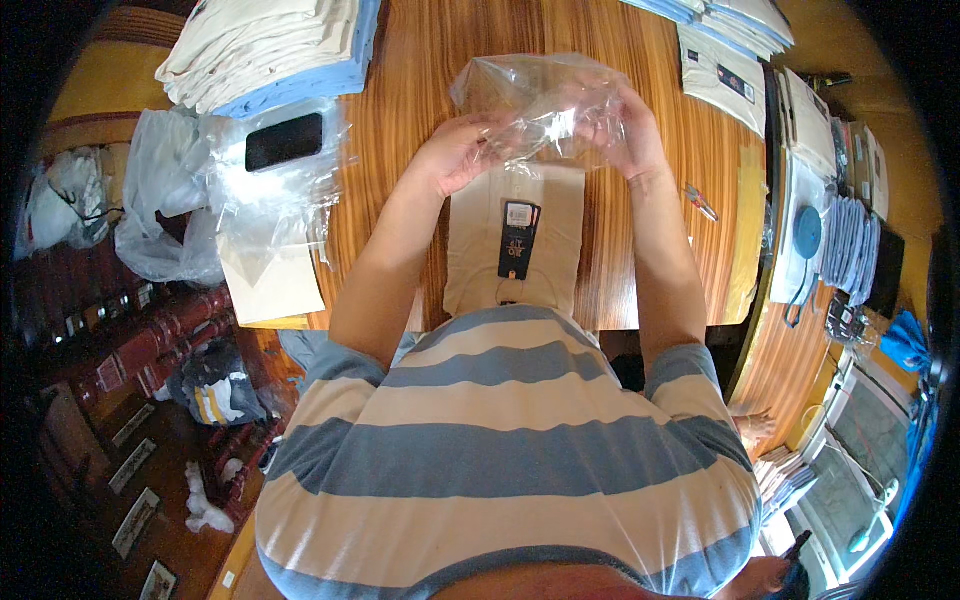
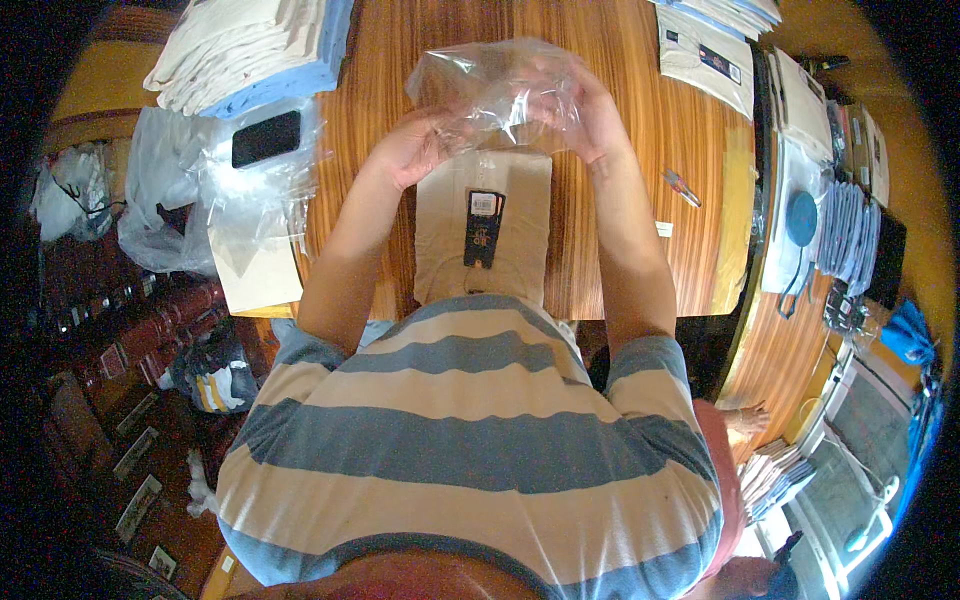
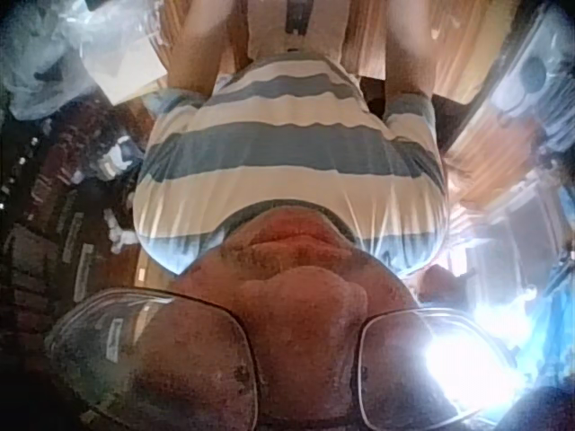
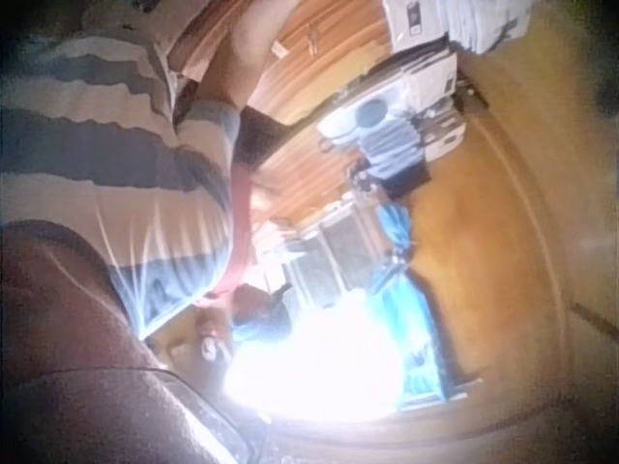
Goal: The person places folded shirts into plastic bags, seals the bags by hand, and stacks the packaged shirts on a wooden table.
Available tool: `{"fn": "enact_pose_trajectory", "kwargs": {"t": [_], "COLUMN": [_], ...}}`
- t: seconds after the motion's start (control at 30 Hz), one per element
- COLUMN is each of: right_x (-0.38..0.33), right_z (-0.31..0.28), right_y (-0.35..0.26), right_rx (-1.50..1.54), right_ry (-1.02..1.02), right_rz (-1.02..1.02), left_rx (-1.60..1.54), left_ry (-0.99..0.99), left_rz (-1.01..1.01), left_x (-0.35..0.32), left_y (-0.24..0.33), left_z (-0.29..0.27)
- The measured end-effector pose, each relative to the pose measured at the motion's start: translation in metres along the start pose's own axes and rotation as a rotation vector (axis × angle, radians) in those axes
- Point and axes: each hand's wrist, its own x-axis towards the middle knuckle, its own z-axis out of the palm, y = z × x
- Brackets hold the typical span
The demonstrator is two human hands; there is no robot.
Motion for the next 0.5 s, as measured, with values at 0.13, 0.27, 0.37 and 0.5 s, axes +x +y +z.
{"fn": "enact_pose_trajectory", "kwargs": {"t": [0.13, 0.27, 0.37, 0.5], "right_x": [-0.023, -0.012, -0.008, -0.011], "right_z": [-0.019, -0.060, -0.048, -0.076], "right_y": [0.004, 0.026, 0.022, 0.029], "right_rx": [-0.252, -0.519, -0.523, -0.537], "right_ry": [0.119, 0.202, 0.275, 0.294], "right_rz": [0.139, 0.065, 0.066, 0.093], "left_rx": [0.241, 0.062, 0.048, 0.405], "left_ry": [0.324, 0.310, 0.260, 0.295], "left_rz": [0.211, 0.258, 0.132, 0.121], "left_x": [-0.009, -0.006, -0.009, -0.008], "left_y": [0.016, 0.014, 0.008, 0.018], "left_z": [0.024, 0.019, 0.010, -0.009]}}
